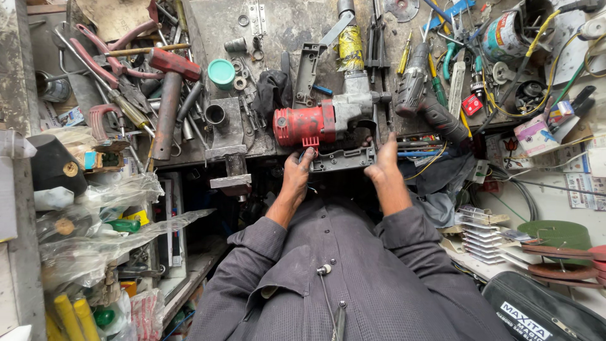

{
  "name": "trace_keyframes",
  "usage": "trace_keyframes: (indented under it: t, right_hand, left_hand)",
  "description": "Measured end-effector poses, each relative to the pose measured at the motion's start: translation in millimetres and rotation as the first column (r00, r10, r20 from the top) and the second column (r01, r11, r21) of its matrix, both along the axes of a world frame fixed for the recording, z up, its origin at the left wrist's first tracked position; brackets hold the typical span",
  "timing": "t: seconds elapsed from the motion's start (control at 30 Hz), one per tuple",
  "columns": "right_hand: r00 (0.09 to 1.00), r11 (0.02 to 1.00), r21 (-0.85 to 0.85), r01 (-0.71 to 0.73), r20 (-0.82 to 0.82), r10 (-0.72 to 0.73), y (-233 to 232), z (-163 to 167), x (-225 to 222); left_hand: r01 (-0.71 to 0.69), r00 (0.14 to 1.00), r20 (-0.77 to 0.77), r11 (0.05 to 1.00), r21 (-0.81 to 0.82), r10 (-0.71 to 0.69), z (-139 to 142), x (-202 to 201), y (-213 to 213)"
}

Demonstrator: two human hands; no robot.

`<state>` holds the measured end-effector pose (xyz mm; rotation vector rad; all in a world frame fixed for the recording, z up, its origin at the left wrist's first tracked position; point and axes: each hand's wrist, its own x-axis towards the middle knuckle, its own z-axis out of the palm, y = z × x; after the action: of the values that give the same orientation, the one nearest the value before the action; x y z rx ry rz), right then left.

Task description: The person repairs a bench-mounted machine at a cluttered workbench. They apply grease from a small green cup into the machine's housing, fit a metal part onto it, tighten fasteners with a wrench, drive screws with a cordless drill, and finally rummage through a cardboard box of spare parts and packaging.

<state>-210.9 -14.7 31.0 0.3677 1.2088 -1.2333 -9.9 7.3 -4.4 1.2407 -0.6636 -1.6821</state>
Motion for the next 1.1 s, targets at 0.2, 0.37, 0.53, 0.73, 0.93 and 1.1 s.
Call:
trace_keyframes:
  t: [0.2, 0.37, 0.53, 0.73, 0.93, 1.1]
  right_hand:
    - [0.988, 0.958, -0.261, -0.116, -0.132, 0.084, -1, 4, 0]
    - [0.968, 0.895, -0.379, -0.234, -0.178, 0.178, 6, 13, 2]
    - [0.962, 0.902, -0.355, -0.246, -0.2, 0.184, 8, 12, 2]
    - [0.972, 0.925, -0.32, -0.206, -0.178, 0.155, 10, 7, 2]
    - [0.978, 0.924, -0.339, -0.177, -0.166, 0.126, 11, 0, 1]
    - [0.983, 0.916, -0.371, -0.156, -0.145, 0.109, 15, -11, -1]
  left_hand:
    - [0.037, 0.999, -0.024, 0.997, 0.062, -0.036, 1, 1, -5]
    - [0.047, 0.992, -0.119, 0.996, 0.075, -0.038, 7, 6, -10]
    - [0.085, 0.982, -0.185, 0.972, 0.221, -0.044, 17, 13, -8]
    - [0.117, 0.986, -0.148, 0.957, 0.267, -0.079, 17, 13, -6]
    - [0.147, 0.989, -0.015, 0.978, 0.147, -0.146, 10, -2, -9]
    - [0.155, 0.986, -0.079, 0.98, 0.126, -0.146, 8, 1, -11]
